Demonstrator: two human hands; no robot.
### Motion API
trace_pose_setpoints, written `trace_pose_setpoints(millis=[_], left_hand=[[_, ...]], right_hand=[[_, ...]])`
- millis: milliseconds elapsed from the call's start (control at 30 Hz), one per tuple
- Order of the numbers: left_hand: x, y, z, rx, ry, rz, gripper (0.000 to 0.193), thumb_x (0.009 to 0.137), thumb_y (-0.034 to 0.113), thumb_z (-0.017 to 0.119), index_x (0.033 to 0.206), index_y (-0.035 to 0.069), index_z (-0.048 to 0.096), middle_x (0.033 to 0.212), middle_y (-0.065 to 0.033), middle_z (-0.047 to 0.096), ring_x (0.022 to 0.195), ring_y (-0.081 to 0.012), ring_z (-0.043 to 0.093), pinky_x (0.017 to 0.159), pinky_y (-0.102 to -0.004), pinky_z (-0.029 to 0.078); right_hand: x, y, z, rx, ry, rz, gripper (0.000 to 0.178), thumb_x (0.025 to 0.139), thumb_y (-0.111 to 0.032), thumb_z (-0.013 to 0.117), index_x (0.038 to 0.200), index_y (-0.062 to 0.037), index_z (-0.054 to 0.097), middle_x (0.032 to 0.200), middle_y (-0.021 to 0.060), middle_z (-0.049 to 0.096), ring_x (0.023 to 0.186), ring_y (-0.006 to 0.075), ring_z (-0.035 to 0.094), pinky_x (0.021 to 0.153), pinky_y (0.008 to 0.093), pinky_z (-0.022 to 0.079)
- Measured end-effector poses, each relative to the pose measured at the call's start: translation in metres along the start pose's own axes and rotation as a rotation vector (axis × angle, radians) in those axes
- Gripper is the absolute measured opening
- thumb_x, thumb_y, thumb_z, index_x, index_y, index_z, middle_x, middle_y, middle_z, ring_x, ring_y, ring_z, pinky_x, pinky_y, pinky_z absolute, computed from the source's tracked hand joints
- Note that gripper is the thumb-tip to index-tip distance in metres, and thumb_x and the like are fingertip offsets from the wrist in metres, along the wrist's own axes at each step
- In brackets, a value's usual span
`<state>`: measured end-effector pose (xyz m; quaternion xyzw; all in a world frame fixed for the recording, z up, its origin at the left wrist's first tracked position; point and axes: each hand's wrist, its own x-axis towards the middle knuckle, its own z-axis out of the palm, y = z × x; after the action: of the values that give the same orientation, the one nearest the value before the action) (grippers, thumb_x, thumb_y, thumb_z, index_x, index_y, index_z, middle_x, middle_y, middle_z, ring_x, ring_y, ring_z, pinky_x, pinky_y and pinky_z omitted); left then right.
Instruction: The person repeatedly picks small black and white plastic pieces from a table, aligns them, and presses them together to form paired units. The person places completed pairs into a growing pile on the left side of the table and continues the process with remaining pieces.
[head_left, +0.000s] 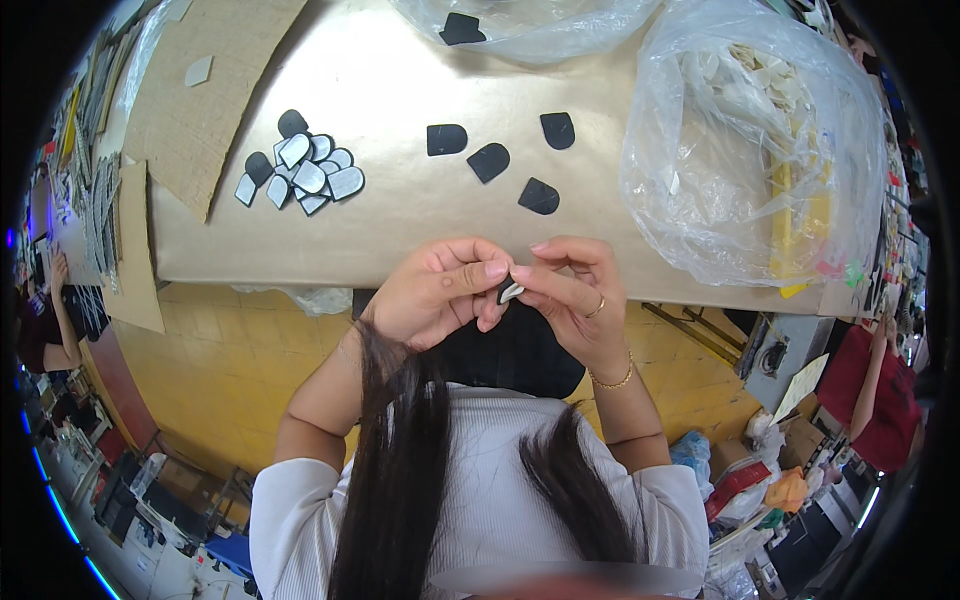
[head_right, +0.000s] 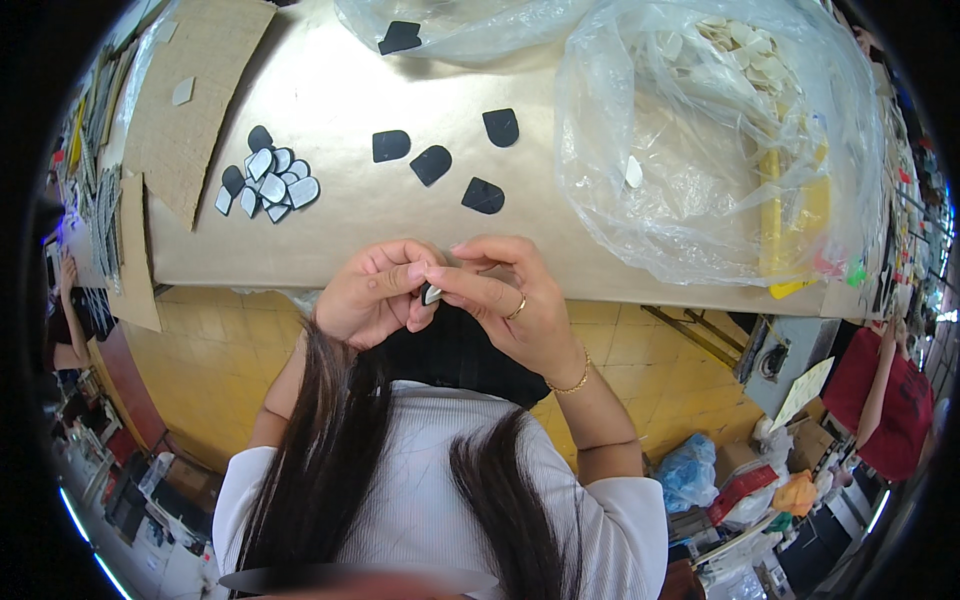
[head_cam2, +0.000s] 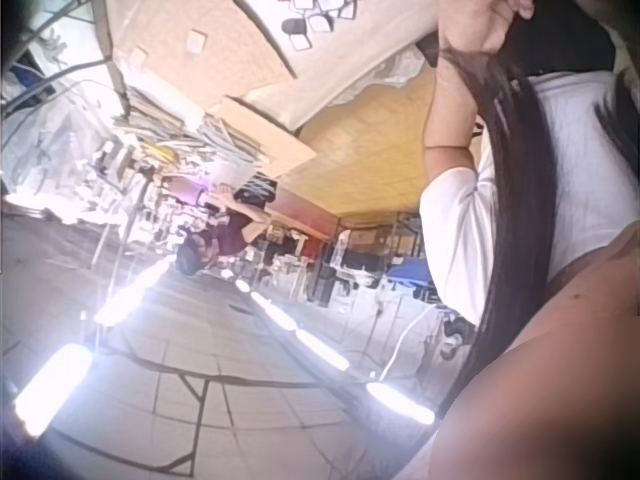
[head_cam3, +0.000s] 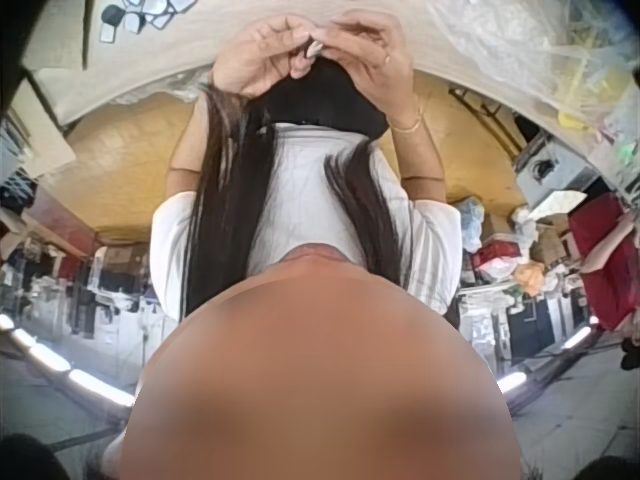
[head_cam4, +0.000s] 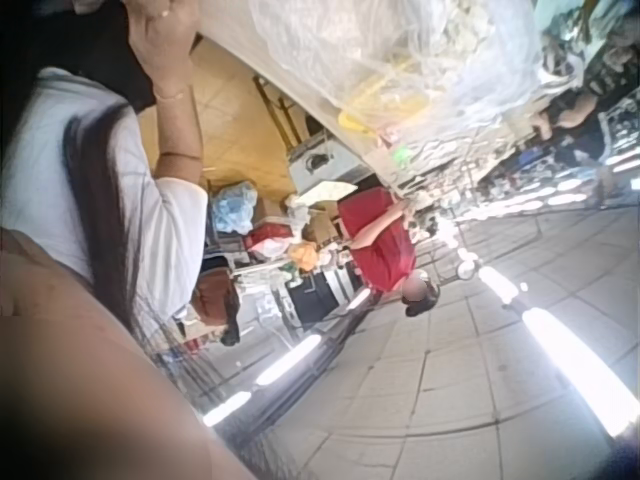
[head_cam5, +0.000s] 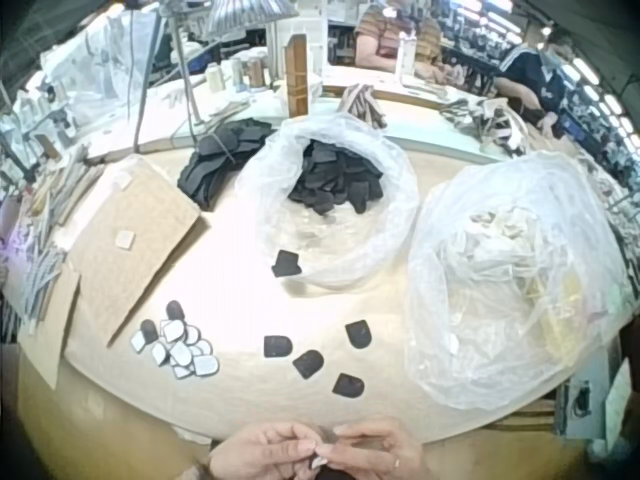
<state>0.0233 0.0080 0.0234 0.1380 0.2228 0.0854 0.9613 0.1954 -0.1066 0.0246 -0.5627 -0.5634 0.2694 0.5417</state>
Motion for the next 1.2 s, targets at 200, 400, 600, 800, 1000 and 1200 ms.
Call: trace_pose_setpoints(millis=[200, 400, 600, 800, 1000, 1200], left_hand=[[-0.001, 0.000, 0.000, -0.038, 0.027, -0.014, 0.019, 0.104, 0.018, 0.059, 0.108, 0.000, 0.064, 0.087, -0.0062, 0.065, 0.073, -0.0142, 0.065, 0.066, -0.0289, 0.053], [-0.001, -0.001, 0.001, -0.025, 0.009, 0.005, 0.018, 0.105, 0.018, 0.058, 0.108, 0.000, 0.063, 0.087, -0.0067, 0.066, 0.074, -0.0145, 0.067, 0.066, -0.0289, 0.055], [0.000, -0.003, 0.001, 0.021, 0.076, 0.059, 0.017, 0.104, 0.016, 0.057, 0.106, -0.001, 0.060, 0.086, -0.0085, 0.067, 0.067, -0.0135, 0.066, 0.060, -0.0281, 0.055], [-0.001, -0.001, -0.002, 0.063, 0.148, 0.130, 0.014, 0.104, 0.014, 0.056, 0.103, 0.000, 0.058, 0.084, -0.0103, 0.067, 0.065, -0.0150, 0.066, 0.059, -0.0289, 0.056], [0.000, -0.001, 0.002, 0.188, 0.206, 0.178, 0.012, 0.103, 0.012, 0.058, 0.106, 0.000, 0.057, 0.082, -0.0111, 0.067, 0.071, -0.0184, 0.069, 0.065, -0.0309, 0.058], [-0.002, -0.004, 0.011, 0.368, 0.243, 0.252, 0.018, 0.103, 0.012, 0.061, 0.112, -0.003, 0.059, 0.084, -0.0099, 0.067, 0.076, -0.0183, 0.070, 0.071, -0.0298, 0.058]], right_hand=[[0.000, 0.001, 0.001, -0.060, 0.042, -0.073, 0.041, 0.077, 0.005, 0.080, 0.113, -0.0139, 0.077, 0.115, 0.0070, 0.060, 0.096, 0.0199, 0.063, 0.079, 0.0289, 0.057], [-0.002, 0.002, 0.001, 0.019, 0.068, -0.041, 0.032, 0.076, 0.003, 0.081, 0.103, -0.0124, 0.075, 0.115, 0.0086, 0.063, 0.096, 0.0215, 0.063, 0.078, 0.0290, 0.055], [-0.005, 0.004, -0.006, 0.125, 0.167, -0.005, 0.024, 0.080, 0.006, 0.078, 0.098, -0.0080, 0.069, 0.111, 0.0108, 0.066, 0.092, 0.0230, 0.065, 0.083, 0.0319, 0.053], [0.012, 0.013, -0.032, -0.536, 0.232, 0.231, 0.022, 0.084, -0.001, 0.077, 0.105, -0.0049, 0.071, 0.110, 0.0102, 0.066, 0.093, 0.0250, 0.064, 0.079, 0.0316, 0.052], [0.013, -0.008, -0.022, -0.450, 0.100, 0.045, 0.034, 0.079, -0.002, 0.081, 0.112, -0.0064, 0.073, 0.109, 0.0107, 0.065, 0.092, 0.0240, 0.064, 0.074, 0.0326, 0.055], [0.019, -0.015, -0.005, -0.098, 0.022, 0.182, 0.034, 0.077, 0.003, 0.082, 0.109, -0.0053, 0.073, 0.100, 0.0096, 0.067, 0.079, 0.0173, 0.065, 0.068, 0.0280, 0.054]])
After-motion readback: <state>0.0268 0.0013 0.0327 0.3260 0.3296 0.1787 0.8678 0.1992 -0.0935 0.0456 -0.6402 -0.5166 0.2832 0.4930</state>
